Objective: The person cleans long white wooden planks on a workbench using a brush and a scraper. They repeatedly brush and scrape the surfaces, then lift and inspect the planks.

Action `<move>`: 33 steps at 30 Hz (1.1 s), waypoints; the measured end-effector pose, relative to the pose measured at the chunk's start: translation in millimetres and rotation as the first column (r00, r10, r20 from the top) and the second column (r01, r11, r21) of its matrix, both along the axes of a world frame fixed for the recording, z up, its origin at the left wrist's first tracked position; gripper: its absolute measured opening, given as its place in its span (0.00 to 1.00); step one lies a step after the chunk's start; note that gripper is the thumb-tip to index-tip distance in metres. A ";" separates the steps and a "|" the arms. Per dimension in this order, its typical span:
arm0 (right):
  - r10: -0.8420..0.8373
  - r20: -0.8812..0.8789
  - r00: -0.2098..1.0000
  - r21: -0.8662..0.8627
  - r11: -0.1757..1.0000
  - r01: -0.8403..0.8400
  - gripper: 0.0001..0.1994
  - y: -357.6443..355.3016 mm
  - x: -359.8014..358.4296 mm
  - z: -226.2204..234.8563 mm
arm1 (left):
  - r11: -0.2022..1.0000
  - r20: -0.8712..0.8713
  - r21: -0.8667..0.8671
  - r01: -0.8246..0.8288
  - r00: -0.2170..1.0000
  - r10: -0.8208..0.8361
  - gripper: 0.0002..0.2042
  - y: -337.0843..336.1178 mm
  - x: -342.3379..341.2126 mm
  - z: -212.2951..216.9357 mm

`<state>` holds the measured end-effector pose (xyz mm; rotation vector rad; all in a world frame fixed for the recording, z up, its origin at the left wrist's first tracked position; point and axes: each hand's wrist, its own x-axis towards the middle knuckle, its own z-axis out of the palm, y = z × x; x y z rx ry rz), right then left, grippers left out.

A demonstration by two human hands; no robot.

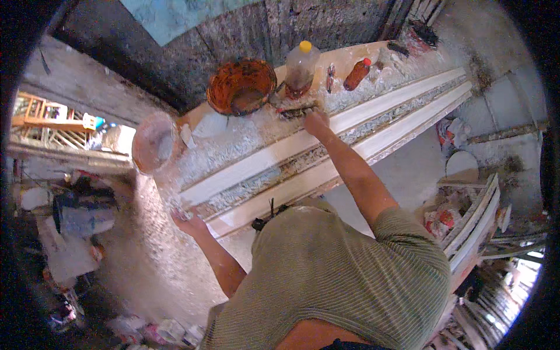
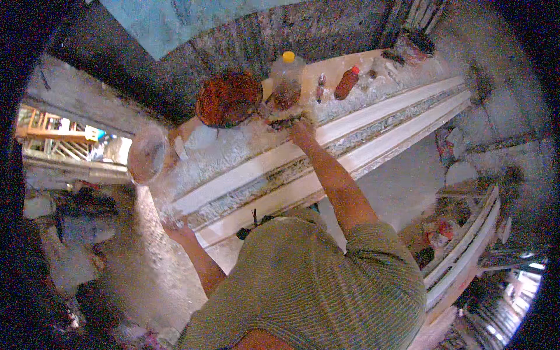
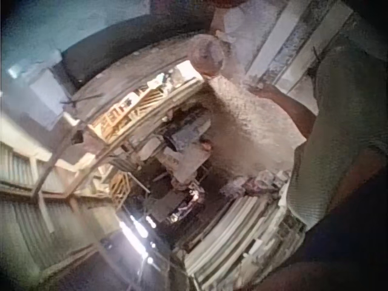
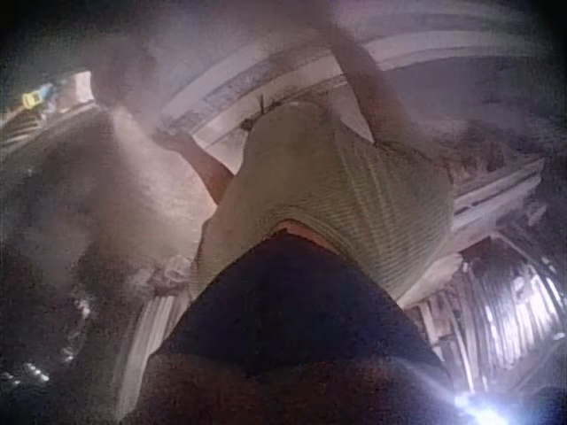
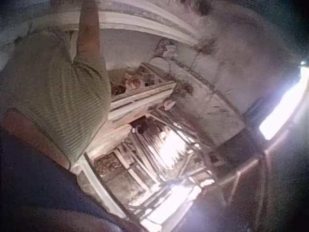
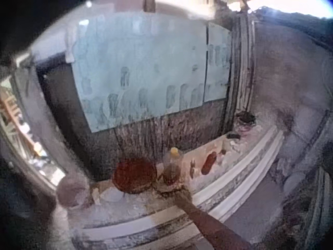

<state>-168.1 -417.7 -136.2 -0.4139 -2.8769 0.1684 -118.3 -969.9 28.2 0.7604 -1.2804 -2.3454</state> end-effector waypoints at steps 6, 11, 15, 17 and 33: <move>0.017 -0.140 0.990 0.016 1.000 -0.015 0.21 16.0 -25.7 -12.6 | 1.000 -0.084 0.013 0.000 0.997 0.001 0.25 -18.6 14.5 -20.4; 0.008 -0.101 0.995 -0.060 0.998 -0.015 0.23 18.6 -16.6 -0.8 | 0.996 -0.065 -0.012 -0.088 0.994 0.087 0.28 -19.0 -2.0 -71.9; 0.009 -0.115 0.993 -0.176 0.984 -0.029 0.24 -10.2 -6.7 -9.9 | 0.883 0.110 0.378 -0.279 0.960 0.256 0.31 -3.4 -5.1 -42.6; -0.060 -0.116 0.991 -0.246 0.969 0.030 0.25 -9.9 19.8 -24.3 | 0.892 0.124 0.386 -0.234 0.972 0.201 0.29 -0.7 -16.0 -74.5; -0.475 -0.007 0.880 -0.774 0.560 0.296 0.16 -32.9 72.6 -80.8 | 0.910 0.192 0.403 0.097 0.963 -0.188 0.23 74.0 -38.1 -193.0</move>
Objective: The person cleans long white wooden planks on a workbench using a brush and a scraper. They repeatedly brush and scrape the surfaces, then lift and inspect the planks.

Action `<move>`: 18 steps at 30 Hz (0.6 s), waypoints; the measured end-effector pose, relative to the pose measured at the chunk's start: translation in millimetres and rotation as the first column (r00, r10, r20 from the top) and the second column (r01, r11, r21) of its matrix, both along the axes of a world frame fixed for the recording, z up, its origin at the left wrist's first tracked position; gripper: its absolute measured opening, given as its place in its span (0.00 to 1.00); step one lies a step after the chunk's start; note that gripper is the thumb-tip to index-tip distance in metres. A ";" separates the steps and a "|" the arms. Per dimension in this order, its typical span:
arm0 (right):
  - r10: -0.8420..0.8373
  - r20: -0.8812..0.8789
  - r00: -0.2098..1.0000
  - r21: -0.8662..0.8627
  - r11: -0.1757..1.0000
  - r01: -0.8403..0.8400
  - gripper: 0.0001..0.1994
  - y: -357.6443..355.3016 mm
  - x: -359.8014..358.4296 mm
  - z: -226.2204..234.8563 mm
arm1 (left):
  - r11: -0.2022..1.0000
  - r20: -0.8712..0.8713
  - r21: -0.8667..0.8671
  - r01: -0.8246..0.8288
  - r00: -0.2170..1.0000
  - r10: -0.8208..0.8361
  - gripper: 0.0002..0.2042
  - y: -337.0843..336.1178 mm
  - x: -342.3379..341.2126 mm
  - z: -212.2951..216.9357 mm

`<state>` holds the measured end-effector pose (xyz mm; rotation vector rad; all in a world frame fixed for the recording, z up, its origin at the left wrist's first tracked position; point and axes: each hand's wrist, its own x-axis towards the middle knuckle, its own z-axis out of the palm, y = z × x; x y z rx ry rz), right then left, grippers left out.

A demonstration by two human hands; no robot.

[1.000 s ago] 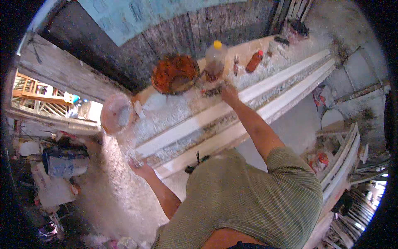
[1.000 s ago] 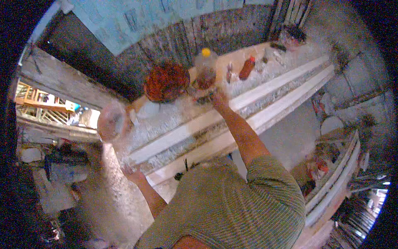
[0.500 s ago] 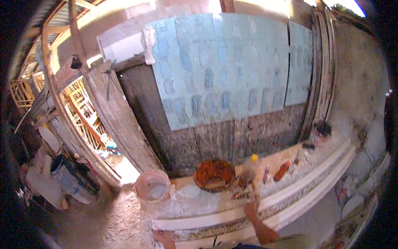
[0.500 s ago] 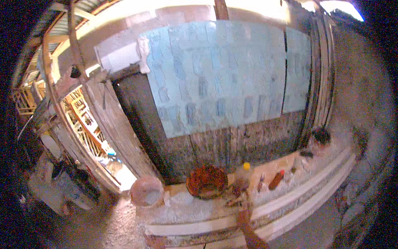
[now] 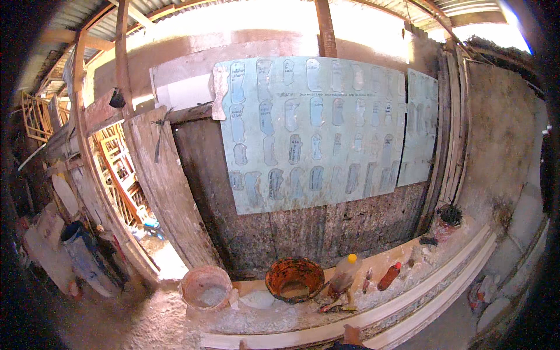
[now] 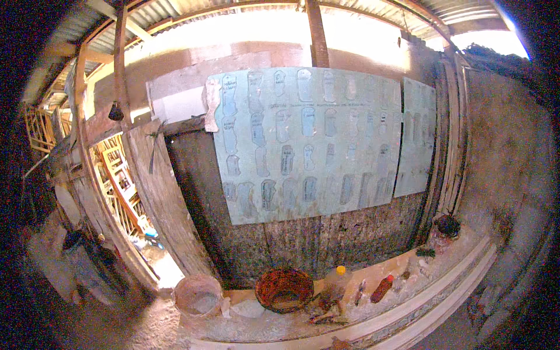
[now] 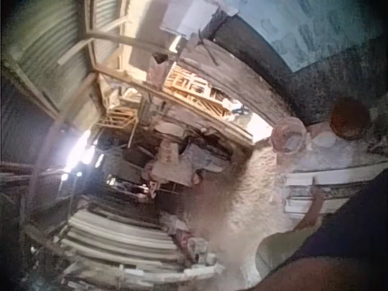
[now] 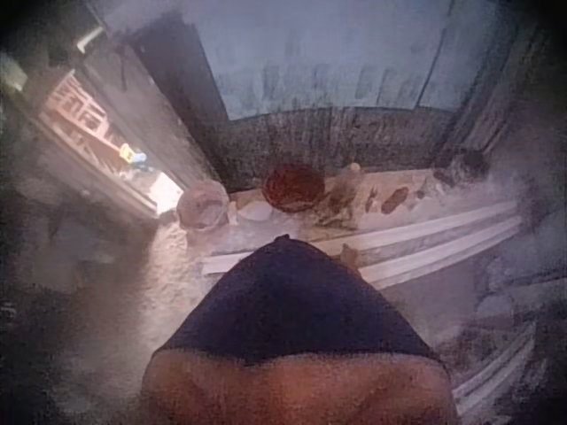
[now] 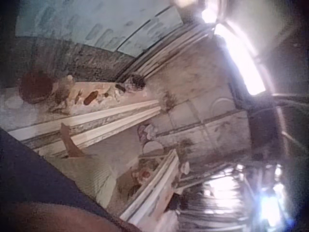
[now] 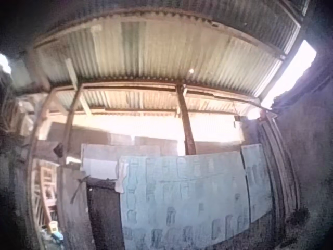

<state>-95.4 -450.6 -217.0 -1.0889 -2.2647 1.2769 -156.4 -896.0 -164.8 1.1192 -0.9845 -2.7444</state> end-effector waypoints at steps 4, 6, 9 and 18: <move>0.282 0.018 0.959 0.370 0.889 -0.269 0.13 94.4 28.5 -48.8 | 0.989 -0.048 0.077 0.130 0.991 -0.127 0.22 103.7 -8.8 33.4; -0.008 -0.158 0.987 -0.585 0.806 -0.087 0.14 52.2 8.9 -24.5 | 0.997 -0.040 0.031 0.064 0.997 -0.063 0.22 96.1 5.4 36.9; -0.364 0.040 0.930 -0.936 0.311 0.162 0.15 31.8 7.1 36.5 | 0.999 -0.030 0.025 0.034 0.999 -0.034 0.21 126.9 20.2 38.4; -0.265 0.162 0.951 -0.986 -0.072 0.148 0.20 67.1 25.1 80.6 | 0.998 -0.028 0.070 0.006 1.000 -0.004 0.20 314.9 47.2 49.3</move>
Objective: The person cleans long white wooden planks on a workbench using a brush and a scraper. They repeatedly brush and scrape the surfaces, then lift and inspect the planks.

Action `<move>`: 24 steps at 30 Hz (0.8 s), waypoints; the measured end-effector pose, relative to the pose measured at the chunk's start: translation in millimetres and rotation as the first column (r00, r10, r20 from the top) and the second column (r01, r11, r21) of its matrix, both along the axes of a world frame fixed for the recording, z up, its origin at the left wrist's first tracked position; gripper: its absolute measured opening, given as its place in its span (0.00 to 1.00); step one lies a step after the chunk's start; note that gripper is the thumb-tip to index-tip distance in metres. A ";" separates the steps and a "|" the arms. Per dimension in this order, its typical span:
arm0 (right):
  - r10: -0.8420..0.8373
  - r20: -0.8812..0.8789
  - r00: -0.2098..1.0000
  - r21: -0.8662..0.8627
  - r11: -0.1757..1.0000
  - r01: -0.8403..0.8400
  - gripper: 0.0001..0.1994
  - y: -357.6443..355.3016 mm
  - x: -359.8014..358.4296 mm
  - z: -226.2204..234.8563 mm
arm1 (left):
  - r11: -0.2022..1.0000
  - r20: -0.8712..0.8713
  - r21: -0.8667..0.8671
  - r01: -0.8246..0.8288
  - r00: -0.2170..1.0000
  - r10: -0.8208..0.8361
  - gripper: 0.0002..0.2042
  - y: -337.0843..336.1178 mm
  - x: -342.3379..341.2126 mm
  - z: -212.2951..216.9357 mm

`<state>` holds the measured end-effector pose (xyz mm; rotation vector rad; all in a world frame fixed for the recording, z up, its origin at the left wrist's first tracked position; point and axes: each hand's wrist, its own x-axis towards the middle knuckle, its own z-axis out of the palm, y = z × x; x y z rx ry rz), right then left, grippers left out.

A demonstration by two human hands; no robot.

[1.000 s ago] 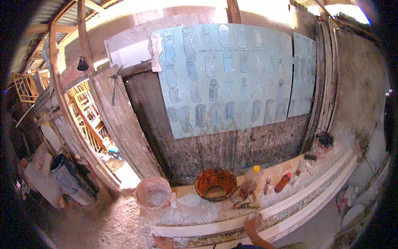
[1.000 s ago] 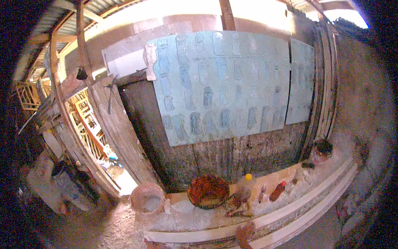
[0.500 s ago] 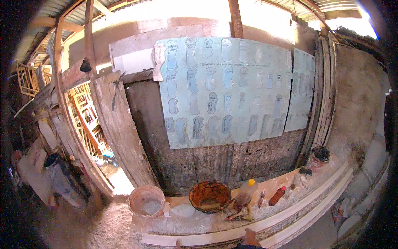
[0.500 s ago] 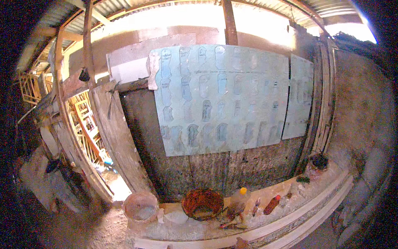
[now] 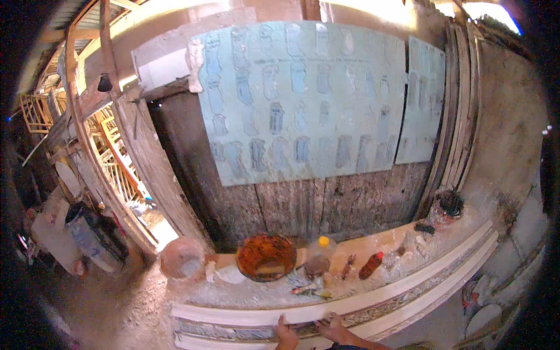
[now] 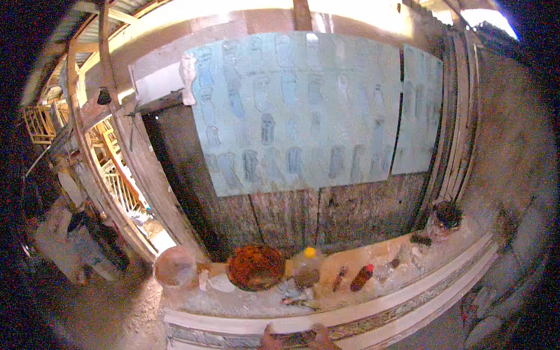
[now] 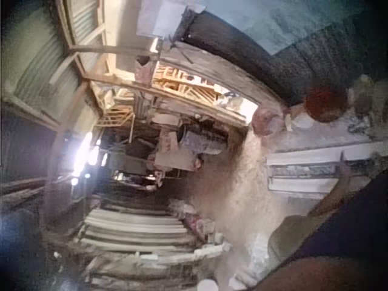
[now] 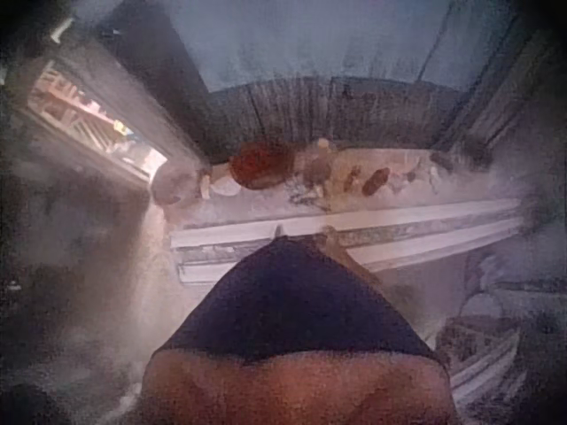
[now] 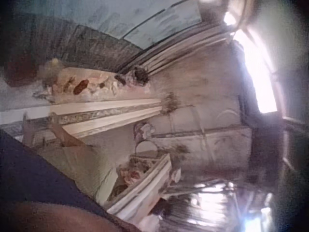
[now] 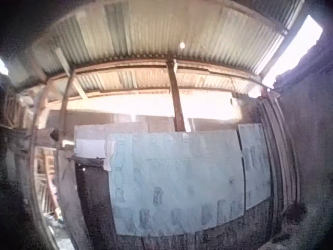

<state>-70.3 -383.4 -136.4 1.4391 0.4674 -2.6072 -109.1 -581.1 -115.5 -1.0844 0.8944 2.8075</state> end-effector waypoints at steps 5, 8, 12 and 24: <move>0.590 -0.401 0.700 -0.065 0.744 -0.665 0.23 68.3 27.9 -9.6 | 0.982 0.007 -0.090 -0.165 0.986 0.166 0.20 50.2 4.4 -17.0; 0.770 -0.489 0.410 0.099 0.517 -0.850 0.18 151.5 45.9 25.6 | 0.905 -0.037 -0.294 -0.309 0.949 0.312 0.20 41.6 8.0 -32.0; 0.711 -0.398 0.579 0.302 0.698 -0.649 0.14 268.6 67.3 35.8 | 0.751 0.026 -0.654 -0.091 0.990 0.142 0.18 14.3 13.4 -38.3; -0.243 -0.067 0.968 0.792 0.577 0.200 0.09 570.1 85.0 21.1 | 0.275 0.175 -0.948 0.161 0.984 0.028 0.23 41.8 18.2 3.1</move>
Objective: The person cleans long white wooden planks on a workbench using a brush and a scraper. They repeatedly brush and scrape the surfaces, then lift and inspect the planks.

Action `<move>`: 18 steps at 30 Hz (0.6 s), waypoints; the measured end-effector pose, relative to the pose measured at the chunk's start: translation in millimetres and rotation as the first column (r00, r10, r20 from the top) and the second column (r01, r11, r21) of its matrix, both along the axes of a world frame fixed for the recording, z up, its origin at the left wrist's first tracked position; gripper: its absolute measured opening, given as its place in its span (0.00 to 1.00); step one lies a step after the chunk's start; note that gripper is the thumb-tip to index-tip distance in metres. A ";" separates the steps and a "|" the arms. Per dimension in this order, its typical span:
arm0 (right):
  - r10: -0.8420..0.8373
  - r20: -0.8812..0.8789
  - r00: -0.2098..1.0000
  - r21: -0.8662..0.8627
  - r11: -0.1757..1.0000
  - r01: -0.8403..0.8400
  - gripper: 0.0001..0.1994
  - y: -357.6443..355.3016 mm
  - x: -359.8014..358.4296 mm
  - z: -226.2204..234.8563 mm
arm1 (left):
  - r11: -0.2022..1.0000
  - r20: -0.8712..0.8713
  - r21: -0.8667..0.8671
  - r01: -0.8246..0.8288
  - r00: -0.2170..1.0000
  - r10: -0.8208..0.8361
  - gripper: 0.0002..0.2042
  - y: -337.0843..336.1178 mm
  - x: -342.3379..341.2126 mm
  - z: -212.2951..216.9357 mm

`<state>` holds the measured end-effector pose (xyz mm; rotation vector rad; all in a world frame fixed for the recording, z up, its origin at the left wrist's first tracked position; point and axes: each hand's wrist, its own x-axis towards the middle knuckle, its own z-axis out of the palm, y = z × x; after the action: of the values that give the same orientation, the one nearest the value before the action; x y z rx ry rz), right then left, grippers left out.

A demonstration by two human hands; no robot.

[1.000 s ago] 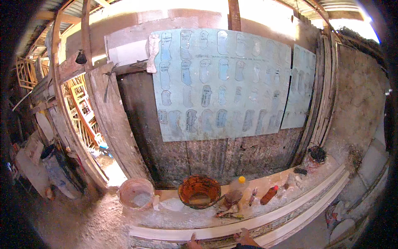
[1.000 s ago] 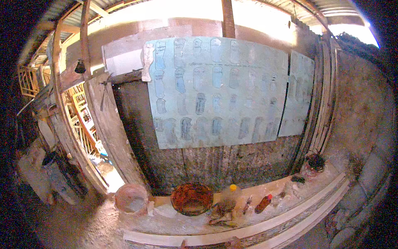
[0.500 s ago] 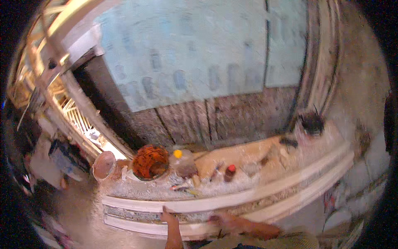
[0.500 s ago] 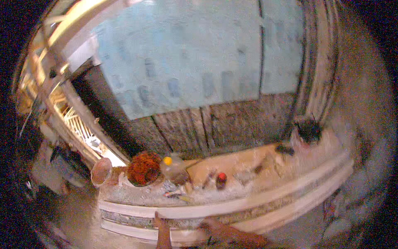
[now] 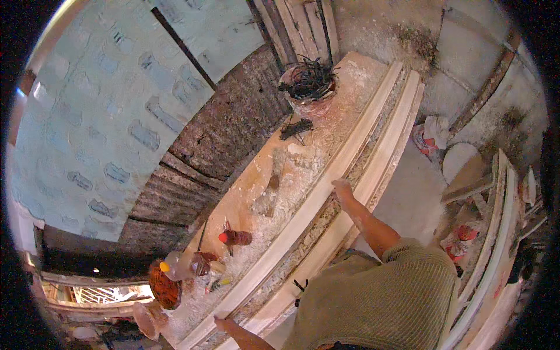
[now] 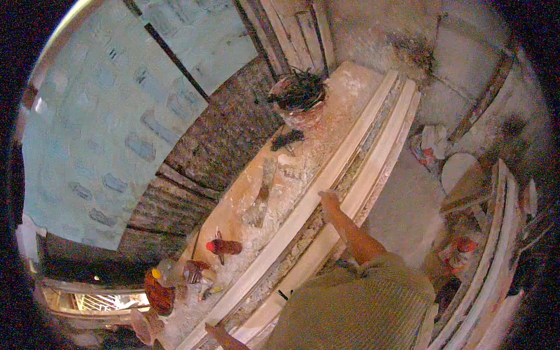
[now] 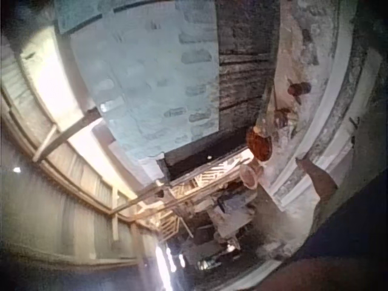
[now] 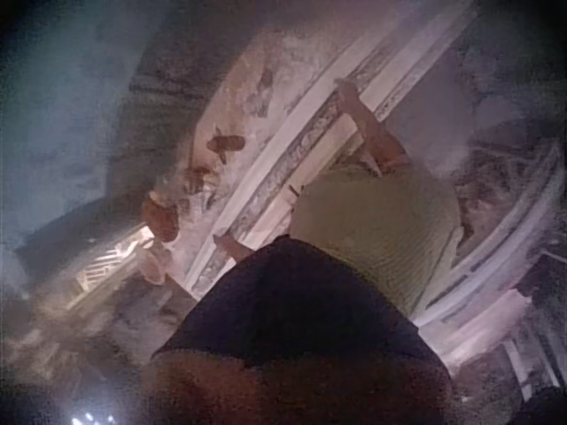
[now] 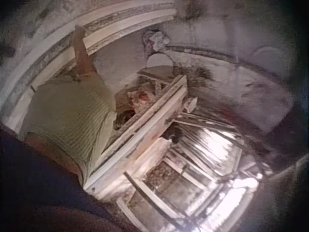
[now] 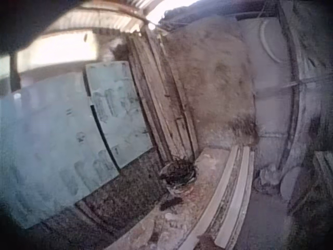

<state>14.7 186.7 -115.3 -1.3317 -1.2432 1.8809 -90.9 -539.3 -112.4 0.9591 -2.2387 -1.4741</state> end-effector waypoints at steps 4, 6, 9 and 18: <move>-0.122 0.213 0.969 0.070 0.992 0.109 0.11 30.7 1.7 -28.2 | 0.400 0.151 -0.878 0.265 0.944 -0.294 0.19 -14.7 -11.9 -7.0; -0.241 0.149 0.959 -0.033 0.968 0.248 0.11 13.9 -14.8 23.6 | 0.543 0.145 -0.803 0.248 0.963 -0.225 0.18 -34.5 3.2 -6.1; -0.165 0.091 0.982 0.372 0.921 0.120 0.10 37.0 -17.7 -6.7 | 0.699 0.116 -0.667 0.257 0.963 -0.243 0.16 -26.9 -17.5 -1.2; -0.146 0.554 0.819 0.723 0.572 -0.387 0.22 128.5 -62.0 -73.7 | 0.868 -0.147 0.488 0.090 0.989 -0.021 0.12 21.2 -77.7 36.2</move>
<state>-47.3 315.1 -189.0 -1.2556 -2.2016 0.6691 -168.6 -518.1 -76.2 0.8933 -1.8345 -2.1321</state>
